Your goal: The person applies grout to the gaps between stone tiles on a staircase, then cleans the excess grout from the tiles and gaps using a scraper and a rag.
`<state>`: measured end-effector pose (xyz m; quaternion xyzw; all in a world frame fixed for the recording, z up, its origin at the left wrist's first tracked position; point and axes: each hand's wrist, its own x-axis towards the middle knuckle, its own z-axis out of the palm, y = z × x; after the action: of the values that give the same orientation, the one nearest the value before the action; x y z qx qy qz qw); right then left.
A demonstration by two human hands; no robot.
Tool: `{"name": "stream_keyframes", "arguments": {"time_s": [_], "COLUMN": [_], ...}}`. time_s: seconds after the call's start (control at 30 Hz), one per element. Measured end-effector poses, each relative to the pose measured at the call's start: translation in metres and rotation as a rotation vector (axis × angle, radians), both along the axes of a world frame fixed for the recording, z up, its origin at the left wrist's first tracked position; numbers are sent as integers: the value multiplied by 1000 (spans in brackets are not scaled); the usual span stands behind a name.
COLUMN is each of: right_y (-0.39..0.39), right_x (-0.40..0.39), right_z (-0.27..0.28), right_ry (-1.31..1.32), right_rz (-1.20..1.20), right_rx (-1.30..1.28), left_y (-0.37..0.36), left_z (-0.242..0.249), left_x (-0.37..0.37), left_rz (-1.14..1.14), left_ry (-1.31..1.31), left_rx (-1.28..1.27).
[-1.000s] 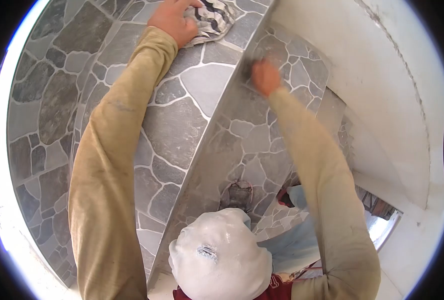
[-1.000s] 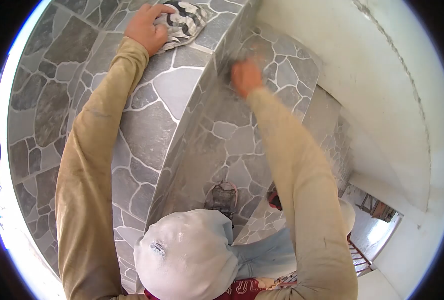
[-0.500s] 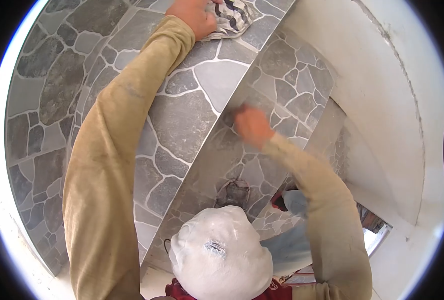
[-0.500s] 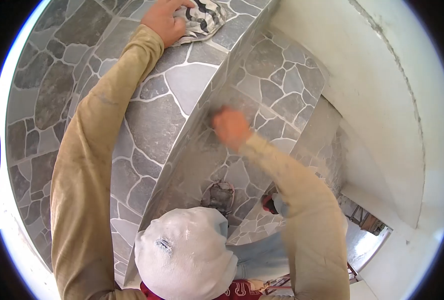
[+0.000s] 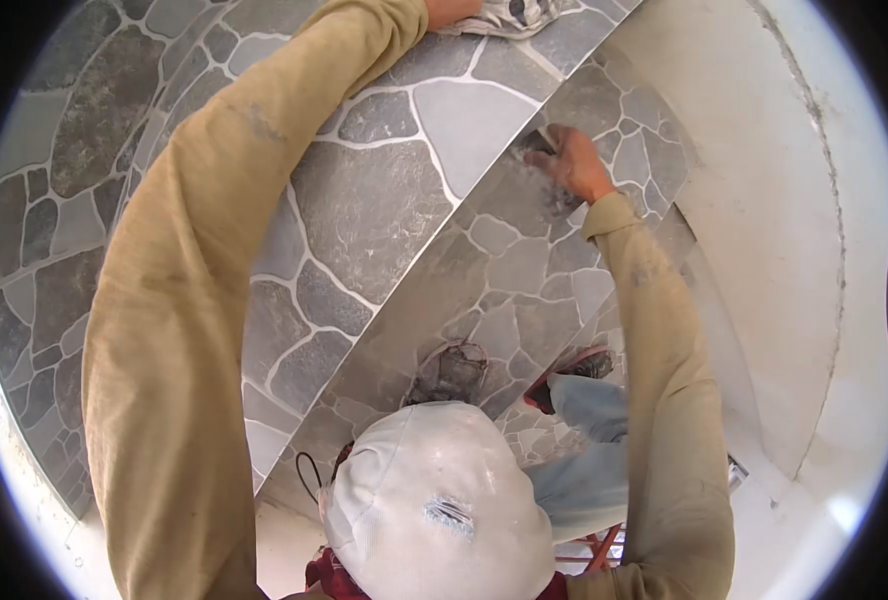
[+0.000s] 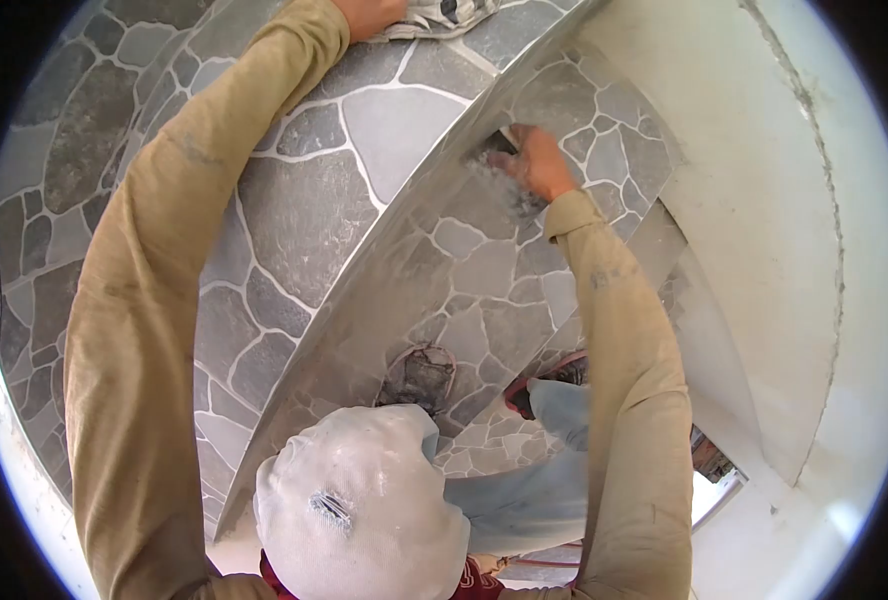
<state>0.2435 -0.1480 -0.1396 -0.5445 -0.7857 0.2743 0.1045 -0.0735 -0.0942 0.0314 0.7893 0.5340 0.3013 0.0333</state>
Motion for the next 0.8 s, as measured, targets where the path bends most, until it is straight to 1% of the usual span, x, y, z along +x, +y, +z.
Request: {"name": "stream_keyframes", "arguments": {"time_s": [0.03,0.07,0.1,0.13,0.17,0.2,0.23,0.3,0.33,0.37,0.43,0.47,0.53,0.57,0.63,0.67,0.73,0.77,0.8], "right_y": [-3,4,14,28,36,17,12,3,9,17,17,11,-2,3,13,8,-10,-8,2], "right_x": [-7,-2,1,5,9,12,1,-11,-7,-8,-12,-16,-21,-14,-13,-17,-23,-18,-11], "right_z": [5,19,22,20,17,-24,-16,6,23,33,34,33,35,38,38,33,31,32,37], "right_ry": [27,-12,-12,-6,0,-7,-9,-27,-31,-28,-79,-78,-120,-129,-91,-85,-151,-156,-113], "right_rz": [33,-93,-89,-82,-80,137,136,144,5,6,-48,-53,39,25,-137,-130,69,57,-55], "right_rx": [24,68,57,-50,-154,379,378,145,152,153,-11,-14,0,13,18,10,59,59,30], "left_y": [2,4,7,7,8,5,5,5,9,11,6,8,5,5,4,4,3,1,0], "left_z": [-2,-4,-8,-11,-12,-11,-8,-8,-9,-12,-15,-14,-9,-7,-4,-5,-8,-8,-5], "left_x": [0,0,-1,-2,-3,-3,-3,-2,-3,-6,-7,-4,-4,-3,-1,-1,-1,0,1], "left_rz": [-4,-4,-29,-53,-51,-59,-64,-75,-102,-119,-108,-107,-105,-93,-49,-62,-92,-103,-76], "left_ry": [4,5,-13,-30,-28,-36,-43,-33,-42,-45,-56,-79,-63,-46,-25,-40,-83,-89,-61], "left_rx": [-5,-15,55,126,118,113,113,99,121,142,143,169,137,109,92,124,157,157,113]}}
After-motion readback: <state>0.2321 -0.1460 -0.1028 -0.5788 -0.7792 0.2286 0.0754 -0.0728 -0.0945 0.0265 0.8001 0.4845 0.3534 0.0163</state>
